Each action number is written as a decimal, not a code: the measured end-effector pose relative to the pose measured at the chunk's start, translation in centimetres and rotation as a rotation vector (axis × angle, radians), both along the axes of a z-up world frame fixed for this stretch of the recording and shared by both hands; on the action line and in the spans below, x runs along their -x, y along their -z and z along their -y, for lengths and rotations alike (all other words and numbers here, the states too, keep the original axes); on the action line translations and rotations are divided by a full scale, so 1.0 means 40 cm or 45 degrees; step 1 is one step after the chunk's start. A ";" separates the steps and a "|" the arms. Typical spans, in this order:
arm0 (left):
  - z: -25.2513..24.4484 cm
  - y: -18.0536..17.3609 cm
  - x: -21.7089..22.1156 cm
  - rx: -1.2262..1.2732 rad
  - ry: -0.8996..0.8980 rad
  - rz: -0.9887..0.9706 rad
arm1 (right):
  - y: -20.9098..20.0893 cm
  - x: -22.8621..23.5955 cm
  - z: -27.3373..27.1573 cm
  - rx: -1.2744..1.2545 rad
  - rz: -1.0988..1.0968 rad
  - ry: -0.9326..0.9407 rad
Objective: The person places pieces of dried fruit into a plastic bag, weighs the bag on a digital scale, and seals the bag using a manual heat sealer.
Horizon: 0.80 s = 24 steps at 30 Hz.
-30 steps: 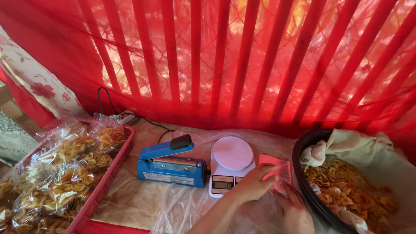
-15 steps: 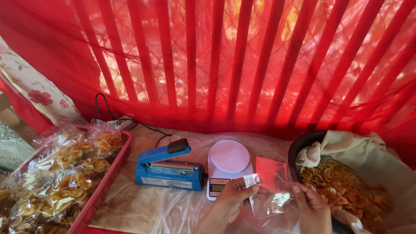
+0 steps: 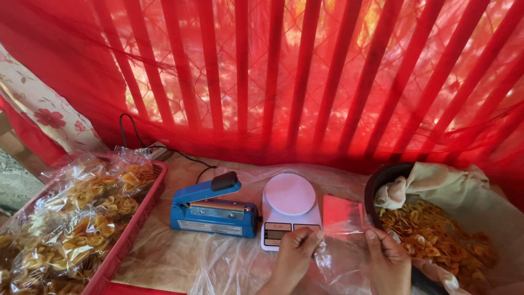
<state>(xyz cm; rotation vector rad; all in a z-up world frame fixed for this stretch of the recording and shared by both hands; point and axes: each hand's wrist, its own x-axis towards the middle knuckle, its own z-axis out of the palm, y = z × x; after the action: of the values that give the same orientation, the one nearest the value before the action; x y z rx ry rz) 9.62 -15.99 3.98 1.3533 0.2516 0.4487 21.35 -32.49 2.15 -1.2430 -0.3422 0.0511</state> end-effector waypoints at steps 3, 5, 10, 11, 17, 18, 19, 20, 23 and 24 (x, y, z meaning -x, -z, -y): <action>-0.003 -0.003 0.020 0.023 0.177 0.114 | -0.001 -0.010 0.008 0.013 0.063 0.022; -0.003 0.014 0.023 0.007 0.155 0.079 | 0.002 -0.005 0.013 0.043 0.189 -0.024; -0.025 0.082 -0.008 -0.099 -0.158 0.010 | 0.003 -0.002 -0.009 -0.003 -0.021 -0.038; -0.029 0.085 -0.016 -0.109 -0.196 0.012 | 0.004 -0.003 -0.011 -0.005 -0.008 -0.057; -0.010 -0.062 0.039 0.411 0.042 -0.116 | -0.017 -0.005 -0.006 0.018 -0.037 0.047; -0.003 -0.082 0.048 0.395 0.056 -0.115 | -0.022 -0.004 -0.004 -0.008 -0.032 0.045; 0.003 -0.090 0.051 0.380 0.068 -0.113 | -0.028 -0.005 -0.004 -0.033 -0.025 0.042; 0.008 -0.084 0.051 0.365 0.080 -0.111 | -0.030 -0.003 -0.003 -0.058 -0.018 0.038; 0.004 -0.013 0.019 0.325 0.039 0.082 | -0.013 0.009 -0.010 -0.056 0.030 0.053; 0.005 0.018 0.010 0.235 -0.034 0.067 | -0.004 0.009 -0.011 -0.007 0.050 0.080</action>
<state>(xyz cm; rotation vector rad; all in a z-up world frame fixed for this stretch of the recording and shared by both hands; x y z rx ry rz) 9.22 -16.17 3.25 1.1572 0.2619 0.4714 20.98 -32.06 2.33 -1.2501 -0.3367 -0.0283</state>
